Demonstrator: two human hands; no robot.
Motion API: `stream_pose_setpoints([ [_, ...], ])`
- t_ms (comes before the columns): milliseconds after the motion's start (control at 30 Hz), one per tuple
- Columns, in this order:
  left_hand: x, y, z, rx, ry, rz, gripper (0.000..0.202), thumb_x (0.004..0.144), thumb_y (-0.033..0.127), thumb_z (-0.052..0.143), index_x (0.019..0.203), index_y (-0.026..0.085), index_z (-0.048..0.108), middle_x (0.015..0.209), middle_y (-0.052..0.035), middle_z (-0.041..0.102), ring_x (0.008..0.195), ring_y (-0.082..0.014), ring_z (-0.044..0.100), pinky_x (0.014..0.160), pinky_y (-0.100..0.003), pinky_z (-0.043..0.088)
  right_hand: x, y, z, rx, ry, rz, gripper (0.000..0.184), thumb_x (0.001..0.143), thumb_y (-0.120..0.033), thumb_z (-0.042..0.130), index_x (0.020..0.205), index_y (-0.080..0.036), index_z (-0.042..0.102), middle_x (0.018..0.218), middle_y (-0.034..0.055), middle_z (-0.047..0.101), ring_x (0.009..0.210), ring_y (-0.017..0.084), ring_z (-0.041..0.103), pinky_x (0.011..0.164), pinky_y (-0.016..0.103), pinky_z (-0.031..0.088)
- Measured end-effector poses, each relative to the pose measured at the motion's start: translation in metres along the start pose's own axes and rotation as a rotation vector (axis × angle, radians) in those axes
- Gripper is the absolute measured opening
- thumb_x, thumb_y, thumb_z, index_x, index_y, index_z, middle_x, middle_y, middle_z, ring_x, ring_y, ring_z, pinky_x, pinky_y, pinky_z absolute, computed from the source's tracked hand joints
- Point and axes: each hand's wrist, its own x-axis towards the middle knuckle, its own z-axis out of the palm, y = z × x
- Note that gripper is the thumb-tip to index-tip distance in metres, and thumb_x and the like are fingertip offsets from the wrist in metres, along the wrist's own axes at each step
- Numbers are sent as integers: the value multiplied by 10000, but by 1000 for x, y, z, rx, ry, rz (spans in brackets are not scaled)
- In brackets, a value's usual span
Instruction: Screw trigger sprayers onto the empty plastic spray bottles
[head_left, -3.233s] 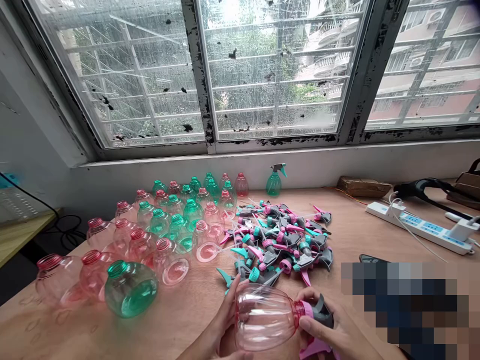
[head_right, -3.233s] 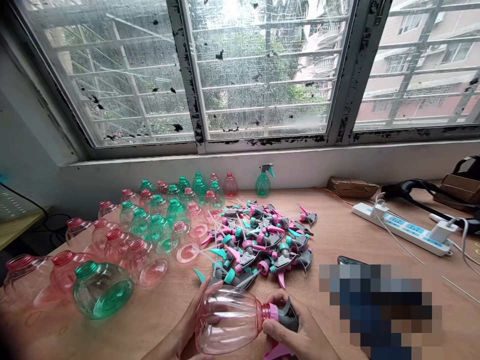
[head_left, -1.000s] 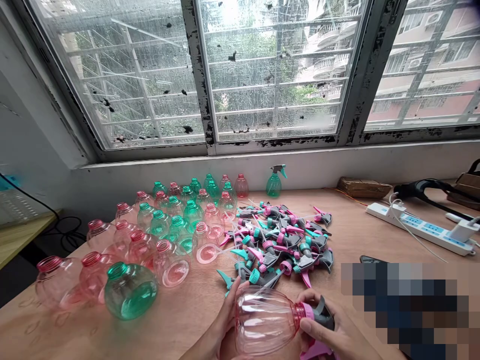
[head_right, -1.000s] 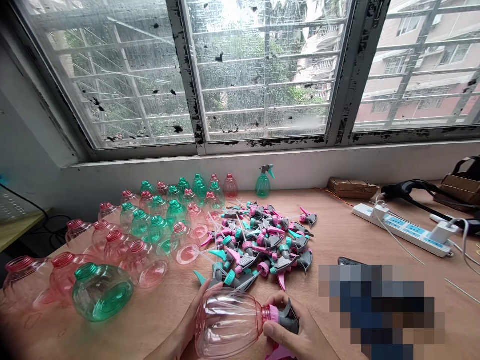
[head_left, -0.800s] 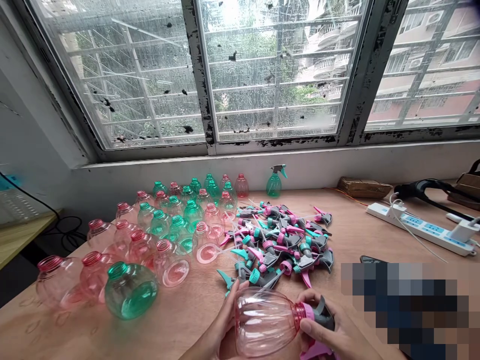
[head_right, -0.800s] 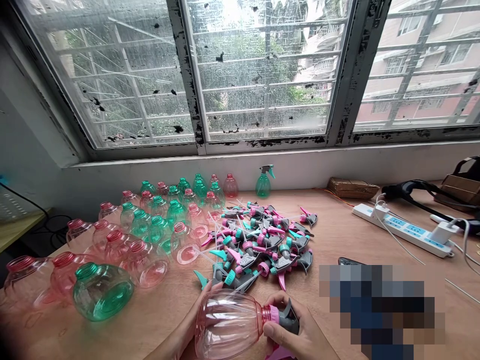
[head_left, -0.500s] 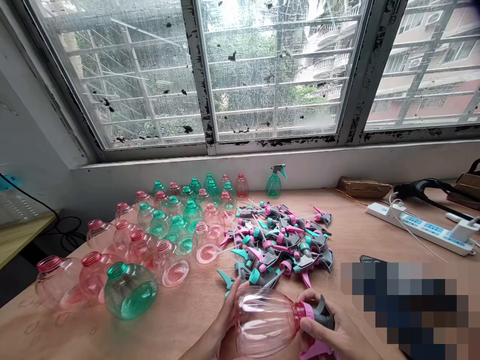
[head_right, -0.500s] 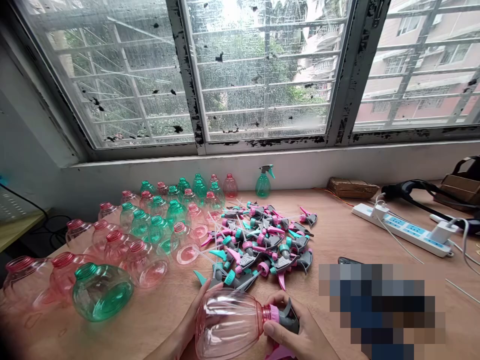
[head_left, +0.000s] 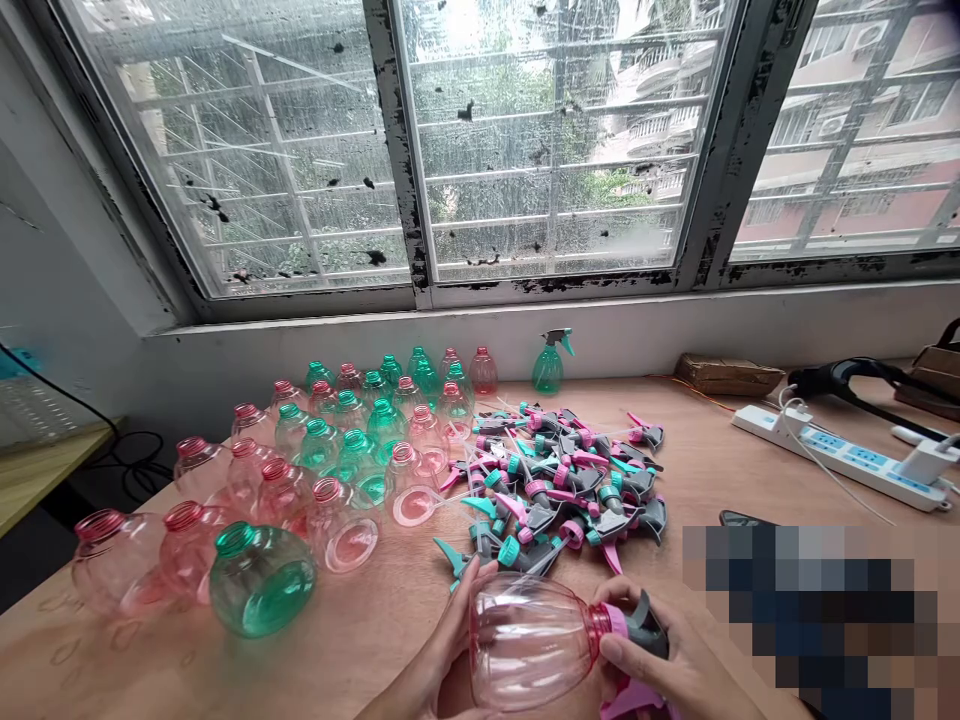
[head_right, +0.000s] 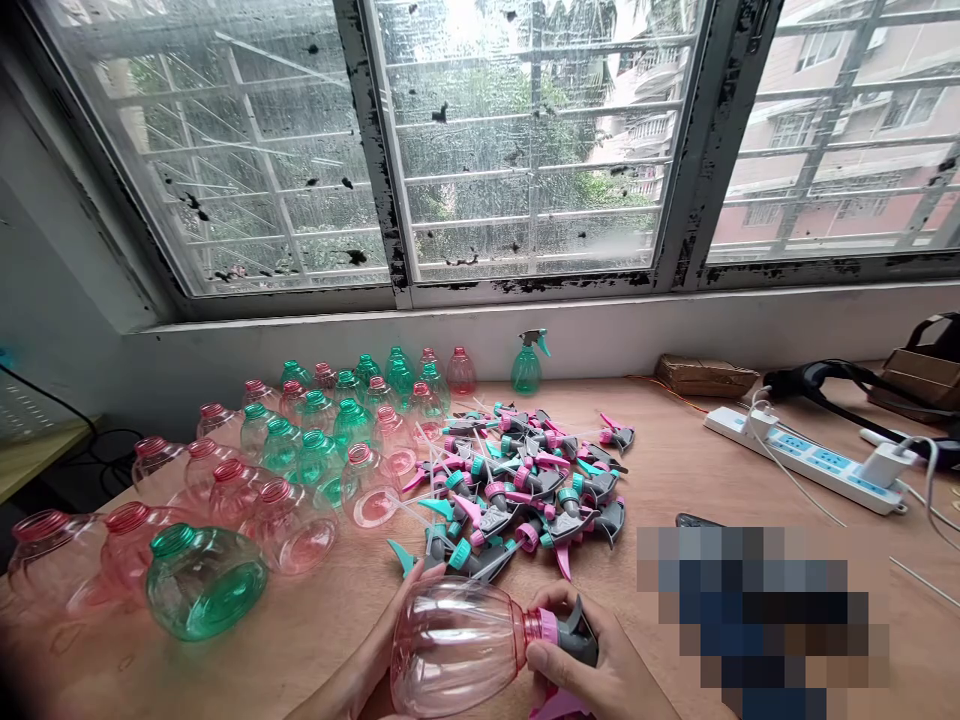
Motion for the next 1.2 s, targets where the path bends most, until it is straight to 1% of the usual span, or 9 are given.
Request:
stream_pose_setpoints([
  [133, 3, 4, 0, 24, 15, 31, 1148, 726, 614, 769, 1566, 425, 10, 1699, -45, 87, 1543, -407, 96, 1170, -572, 281, -1, -2, 2, 12, 13, 12, 499, 735, -548, 820, 1011, -198, 597, 649, -29, 683, 492, 133, 621, 398, 192, 478],
  [400, 0, 8, 0, -39, -29, 16, 1174, 692, 664, 763, 1564, 434, 11, 1703, 25, -39, 1546, -405, 85, 1228, -550, 181, 0, -1, 2, 29, -11, -1, 485, 752, -540, 813, 1013, -201, 584, 627, -33, 691, 470, 123, 625, 391, 177, 459],
  [500, -1, 8, 1, -14, 1, 11, 1084, 738, 659, 725, 1571, 414, 74, 1703, 29, -4, 1558, -372, -2, 1241, -529, 152, 0, -1, 1, 15, -29, 6, 487, 766, -541, 801, 1024, -195, 575, 613, -21, 711, 483, 133, 647, 396, 173, 460],
  [567, 0, 5, 0, 5, 14, 15, 1023, 791, 633, 692, 1571, 414, 68, 1703, 4, 39, 1560, -362, -14, 1226, -532, 199, 0, -1, 1, 14, -33, 7, 489, 770, -540, 797, 1028, -192, 571, 613, -16, 720, 487, 130, 649, 400, 171, 464],
  [733, 3, -1, -1, 11, 20, -16, 985, 849, 537, 688, 1564, 435, 18, 1700, -48, 81, 1476, -418, 307, 1151, -563, 316, 0, 0, 0, 12, -22, 20, 491, 770, -522, 805, 1036, -185, 569, 624, -7, 730, 503, 141, 670, 406, 177, 478],
  [800, 2, -2, -1, 8, 16, -22, 1026, 820, 547, 717, 1562, 441, 15, 1700, -45, 85, 1455, -425, 341, 1148, -556, 322, 0, 1, -1, 8, -22, 15, 482, 774, -517, 803, 1037, -183, 576, 622, -8, 722, 495, 145, 673, 394, 179, 473],
  [933, -1, 1, -1, 2, 0, 3, 1172, 701, 599, 798, 1566, 425, 27, 1705, -23, 43, 1528, -423, 146, 1200, -550, 248, 0, 2, -2, 4, -28, 11, 462, 785, -507, 799, 1026, -180, 580, 627, -12, 712, 479, 125, 650, 391, 171, 473],
  [1033, -1, 4, -1, 9, -12, 10, 1194, 692, 612, 798, 1572, 401, 20, 1703, -28, 58, 1549, -401, 28, 1208, -545, 236, 0, 2, -2, 10, -27, 13, 465, 782, -511, 801, 1017, -180, 574, 635, -11, 713, 483, 116, 637, 403, 171, 485],
  [1200, 2, 5, -2, 29, -9, -40, 1043, 823, 562, 703, 1564, 427, -19, 1695, -52, 82, 1457, -400, 339, 1175, -548, 285, 1, 3, -2, -6, -25, 7, 455, 785, -506, 800, 1008, -177, 580, 626, -17, 702, 468, 111, 626, 399, 173, 485],
])
